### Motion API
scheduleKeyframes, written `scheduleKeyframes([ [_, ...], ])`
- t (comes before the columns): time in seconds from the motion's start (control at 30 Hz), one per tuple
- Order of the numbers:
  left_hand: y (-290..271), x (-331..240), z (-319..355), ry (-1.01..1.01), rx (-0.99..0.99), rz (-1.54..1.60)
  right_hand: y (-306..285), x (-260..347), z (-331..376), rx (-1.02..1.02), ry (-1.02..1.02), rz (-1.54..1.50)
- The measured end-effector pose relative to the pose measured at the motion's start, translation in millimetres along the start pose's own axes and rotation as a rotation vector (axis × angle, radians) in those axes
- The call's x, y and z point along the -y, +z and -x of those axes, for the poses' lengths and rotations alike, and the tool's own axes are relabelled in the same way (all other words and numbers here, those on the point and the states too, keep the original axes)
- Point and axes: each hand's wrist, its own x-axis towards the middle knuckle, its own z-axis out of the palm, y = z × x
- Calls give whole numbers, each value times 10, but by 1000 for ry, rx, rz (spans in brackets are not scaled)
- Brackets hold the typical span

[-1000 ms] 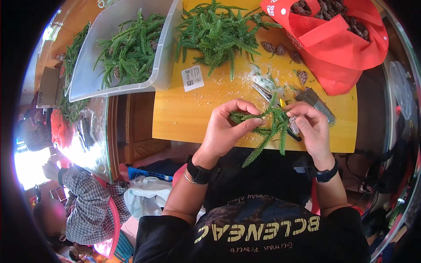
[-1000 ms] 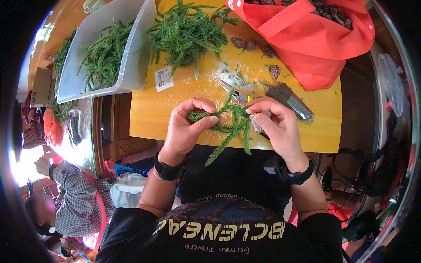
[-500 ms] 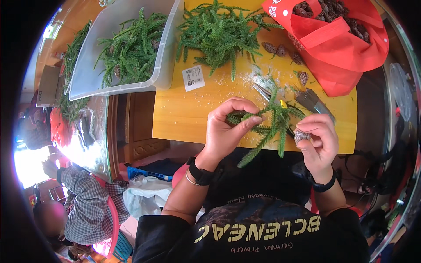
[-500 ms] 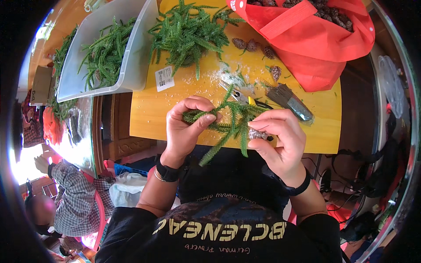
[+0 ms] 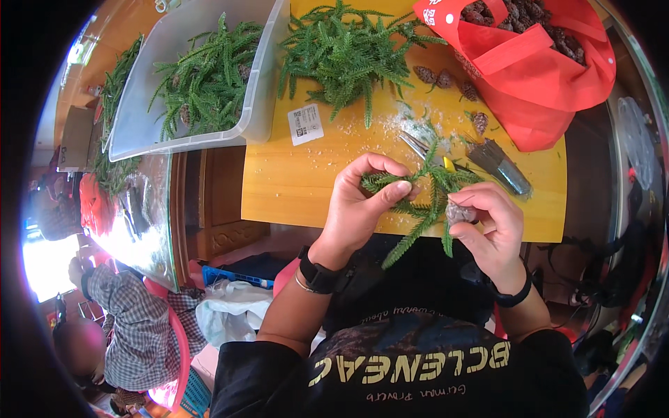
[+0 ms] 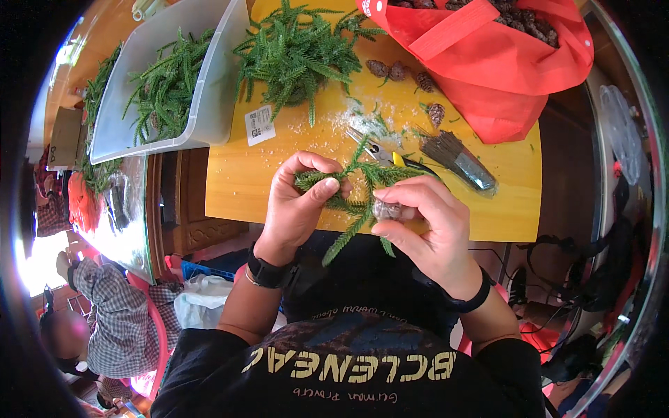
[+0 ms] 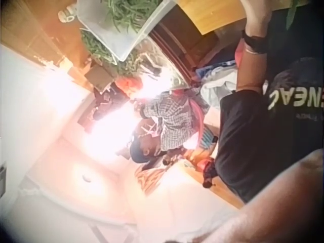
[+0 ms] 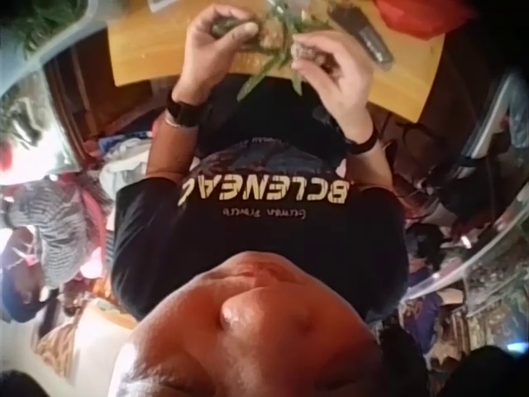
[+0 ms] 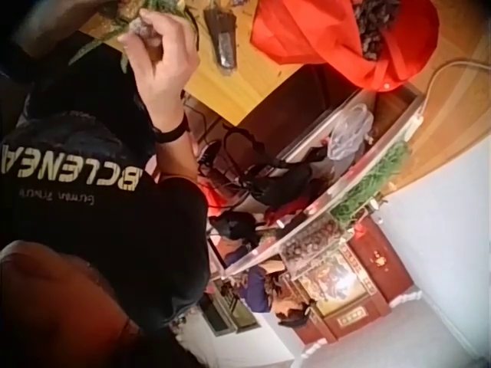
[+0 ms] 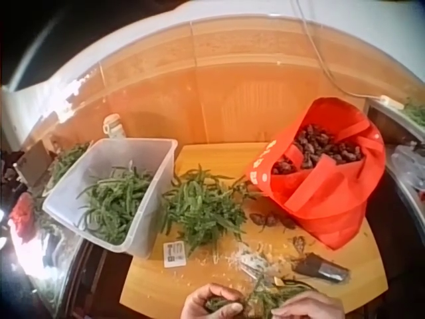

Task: Trimming and pruning green plant sprigs using hand pruners.

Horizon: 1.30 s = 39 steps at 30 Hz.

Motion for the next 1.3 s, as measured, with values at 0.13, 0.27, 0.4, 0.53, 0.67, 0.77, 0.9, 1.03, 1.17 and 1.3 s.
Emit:
scheduleKeyframes([
  [0.13,-15,-5,-3,-12,18,104,28,84,-43,25,42,53],
  [0.27,-1,-11,-3,-18,9,105,53,93,-25,10,52,119],
  [0.4,4,-6,15,22,24,40,83,100,-27,-15,-1,230],
  [0.53,-18,-6,38,48,59,-139,67,68,-42,10,-118,367],
  [0.67,69,-39,49,115,65,-255,114,-7,18,-42,-13,245],
  [0.77,83,-57,47,143,93,-322,123,-72,29,-100,-85,264],
  [0.9,107,-53,63,226,79,-423,127,-66,17,-110,-128,355],
  [1.03,148,-21,77,244,19,-408,110,-8,-14,-75,-189,479],
  [1.17,148,-3,78,300,35,-497,124,18,-25,-71,-205,506],
  [1.3,148,-8,76,312,48,-504,203,65,-38,-189,-173,432],
])
